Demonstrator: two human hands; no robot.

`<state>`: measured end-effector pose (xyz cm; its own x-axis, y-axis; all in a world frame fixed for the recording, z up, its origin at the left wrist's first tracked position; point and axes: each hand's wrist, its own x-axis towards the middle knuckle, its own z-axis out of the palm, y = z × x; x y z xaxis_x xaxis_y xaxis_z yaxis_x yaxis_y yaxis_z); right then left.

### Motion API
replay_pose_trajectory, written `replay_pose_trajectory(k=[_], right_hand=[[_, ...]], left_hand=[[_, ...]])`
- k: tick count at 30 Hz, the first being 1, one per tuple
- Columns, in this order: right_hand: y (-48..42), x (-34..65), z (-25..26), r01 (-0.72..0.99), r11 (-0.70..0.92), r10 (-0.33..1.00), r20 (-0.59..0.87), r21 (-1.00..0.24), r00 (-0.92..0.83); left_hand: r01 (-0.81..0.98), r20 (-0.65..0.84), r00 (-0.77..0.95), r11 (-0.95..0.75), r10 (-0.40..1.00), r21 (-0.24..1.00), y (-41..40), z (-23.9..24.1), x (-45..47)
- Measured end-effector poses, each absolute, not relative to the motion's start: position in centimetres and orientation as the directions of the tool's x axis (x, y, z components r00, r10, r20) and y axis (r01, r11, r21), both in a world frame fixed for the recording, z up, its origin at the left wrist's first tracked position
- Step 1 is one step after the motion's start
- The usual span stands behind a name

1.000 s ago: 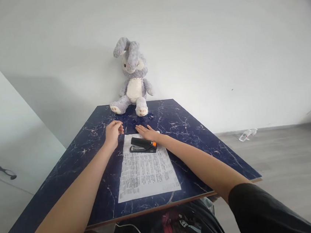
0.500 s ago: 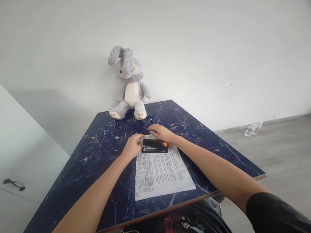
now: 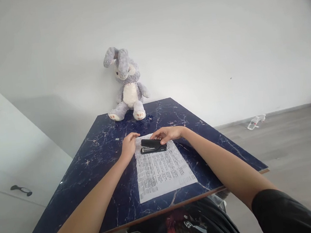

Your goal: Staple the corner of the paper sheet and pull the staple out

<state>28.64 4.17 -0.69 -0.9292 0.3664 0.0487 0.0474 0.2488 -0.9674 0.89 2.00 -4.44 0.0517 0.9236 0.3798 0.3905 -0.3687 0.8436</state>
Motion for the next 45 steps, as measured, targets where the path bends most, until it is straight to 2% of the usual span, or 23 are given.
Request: replay_pose_trajectory(k=[2, 4, 5, 10, 12, 17, 20, 22, 24, 26, 28, 31, 34, 37, 40, 43, 45], right_hand=[[4.6, 28.7, -1.4, 0.012, 0.199, 0.38, 0.066, -0.98, -0.922], [4.9, 28.8, -1.8, -0.007, 0.174, 0.393, 0.076, -0.985, -0.916], [4.9, 28.9, -1.7, -0.004, 0.176, 0.397, 0.075, -0.984, -0.915], [3.9, 29.0, -0.4, 0.1, 0.322, 0.391, 0.036, -0.941, -0.92], [3.3, 28.3, 0.1, 0.108, 0.415, 0.398, 0.074, -0.903, -0.914], [2.4, 25.6, 0.1, 0.237, 0.709, 0.449, 0.165, -0.664, -0.878], [2.2, 24.8, 0.0, 0.261, 0.766, 0.45, 0.201, -0.587, -0.87], [1.9, 24.7, 0.2, 0.261, 0.81, 0.464, 0.303, -0.525, -0.832], [1.5, 24.7, 0.3, 0.319, 0.855, 0.49, 0.434, -0.409, -0.756], [1.2, 24.6, 0.3, 0.437, 0.868, 0.493, 0.504, -0.234, -0.709], [0.9, 24.4, 0.1, 0.552, 0.834, 0.484, 0.501, -0.016, -0.718], [0.8, 23.9, -0.3, 0.604, 0.747, 0.443, 0.471, 0.278, -0.763], [0.7, 23.6, -0.2, 0.599, 0.69, 0.407, 0.467, 0.406, -0.785], [0.5, 23.4, 0.1, 0.592, 0.679, 0.394, 0.465, 0.434, -0.793], [0.4, 23.4, 0.4, 0.607, 0.7, 0.413, 0.48, 0.376, -0.774], [0.6, 23.5, 0.3, 0.648, 0.725, 0.478, 0.504, 0.235, -0.719], [1.0, 23.7, 0.1, 0.674, 0.737, 0.554, 0.528, 0.05, -0.644]], left_hand=[[0.088, 0.305, 0.004, -0.305, 0.952, 0.948, 2.1, -4.5, 1.3], [-0.144, 0.201, -0.004, -0.2, 0.98, 0.969, 2.1, -4.4, 1.6], [-0.203, 0.157, -0.008, -0.156, 0.988, 0.967, 2.0, -4.4, 1.7], [-0.231, 0.123, -0.021, -0.125, 0.992, 0.965, 1.8, -4.1, 1.8], [-0.229, 0.13, -0.013, -0.129, 0.991, 0.965, 1.8, -4.1, 1.8], [-0.282, 0.115, -0.012, -0.113, 0.993, 0.953, 1.6, -3.7, 1.9], [-0.381, 0.082, -0.022, -0.084, 0.996, 0.921, 1.6, -3.3, 1.6], [-0.489, 0.03, -0.005, -0.028, 1.0, 0.872, 1.6, -3.0, 1.2], [-0.585, -0.042, 0.043, 0.06, 0.998, 0.809, 1.7, -2.9, 0.8], [-0.632, -0.105, 0.094, 0.141, 0.99, 0.762, 1.8, -2.8, 0.7], [-0.634, -0.14, 0.118, 0.183, 0.983, 0.752, 1.8, -2.8, 1.0], [-0.603, -0.119, 0.106, 0.159, 0.987, 0.782, 1.7, -2.8, 1.6], [-0.568, -0.077, 0.066, 0.1, 0.995, 0.817, 1.5, -3.0, 2.0], [-0.53, -0.04, 0.028, 0.048, 0.999, 0.847, 1.6, -3.3, 1.8], [-0.483, -0.002, 0.01, 0.007, 1.0, 0.875, 1.9, -3.4, 1.6], [-0.435, -0.003, -0.072, -0.029, 0.997, 0.9, 2.0, -3.4, 1.4], [-0.411, 0.009, -0.144, -0.068, 0.99, 0.909, 2.0, -3.3, 1.2]])
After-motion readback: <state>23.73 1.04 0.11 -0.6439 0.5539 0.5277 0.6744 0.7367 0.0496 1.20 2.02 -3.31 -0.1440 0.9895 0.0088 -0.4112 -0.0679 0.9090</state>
